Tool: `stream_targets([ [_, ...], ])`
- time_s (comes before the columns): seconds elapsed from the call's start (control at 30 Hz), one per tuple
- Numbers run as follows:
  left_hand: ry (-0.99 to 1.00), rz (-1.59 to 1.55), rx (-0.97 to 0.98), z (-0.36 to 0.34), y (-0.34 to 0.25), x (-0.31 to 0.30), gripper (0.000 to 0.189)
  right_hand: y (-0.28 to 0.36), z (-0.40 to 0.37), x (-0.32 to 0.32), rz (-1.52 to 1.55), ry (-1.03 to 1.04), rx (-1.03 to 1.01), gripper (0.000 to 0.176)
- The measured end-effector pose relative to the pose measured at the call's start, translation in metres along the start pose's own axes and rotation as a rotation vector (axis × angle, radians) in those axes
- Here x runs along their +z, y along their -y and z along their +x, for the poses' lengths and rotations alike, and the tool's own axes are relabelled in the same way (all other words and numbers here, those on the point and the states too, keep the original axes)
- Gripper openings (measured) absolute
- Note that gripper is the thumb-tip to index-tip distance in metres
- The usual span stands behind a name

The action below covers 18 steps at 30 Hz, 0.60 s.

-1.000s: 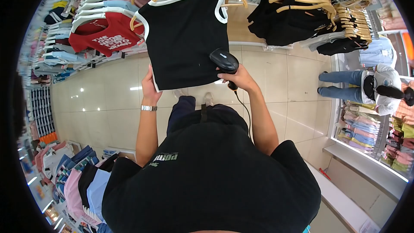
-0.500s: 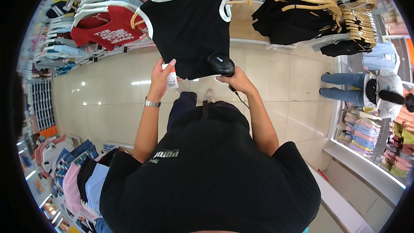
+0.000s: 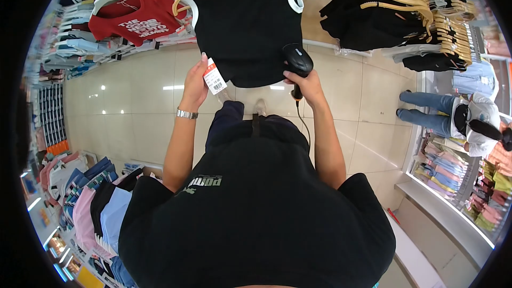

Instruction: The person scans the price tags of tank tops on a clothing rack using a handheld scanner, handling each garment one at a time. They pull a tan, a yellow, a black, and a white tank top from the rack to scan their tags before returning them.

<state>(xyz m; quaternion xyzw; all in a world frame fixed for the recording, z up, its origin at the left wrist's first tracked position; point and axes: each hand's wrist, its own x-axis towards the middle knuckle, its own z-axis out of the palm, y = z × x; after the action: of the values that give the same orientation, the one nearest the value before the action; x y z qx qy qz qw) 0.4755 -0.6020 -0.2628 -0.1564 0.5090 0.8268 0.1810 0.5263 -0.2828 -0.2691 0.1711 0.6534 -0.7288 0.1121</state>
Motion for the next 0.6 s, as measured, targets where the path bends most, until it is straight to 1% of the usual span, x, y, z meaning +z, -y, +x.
stream_targets([
  [0.1, -0.028, -0.019, 0.009, 0.001, 0.004, 0.003, 0.039, 0.004, 0.002, -0.004, -0.047, 0.0, 0.015, 0.042],
  [0.17, -0.021, 0.059, -0.003, -0.002, 0.003, 0.005, 0.04, 0.001, 0.005, -0.01, -0.088, 0.02, 0.023, 0.042],
  [0.27, -0.034, 0.16, -0.004, -0.005, -0.003, 0.01, 0.04, 0.001, 0.003, -0.012, -0.164, -0.036, 0.017, 0.04],
  [0.4, -0.043, 0.319, 0.059, -0.005, -0.005, 0.014, 0.041, 0.003, -0.002, -0.014, -0.163, -0.067, 0.031, 0.038],
  [0.57, 0.024, 0.37, 0.064, -0.002, -0.003, 0.013, 0.041, 0.009, -0.016, -0.003, -0.121, -0.025, -0.004, 0.036],
  [0.6, 0.036, 0.376, 0.063, -0.002, -0.004, 0.013, 0.041, 0.01, -0.018, 0.0, -0.117, -0.019, 0.004, 0.03],
])
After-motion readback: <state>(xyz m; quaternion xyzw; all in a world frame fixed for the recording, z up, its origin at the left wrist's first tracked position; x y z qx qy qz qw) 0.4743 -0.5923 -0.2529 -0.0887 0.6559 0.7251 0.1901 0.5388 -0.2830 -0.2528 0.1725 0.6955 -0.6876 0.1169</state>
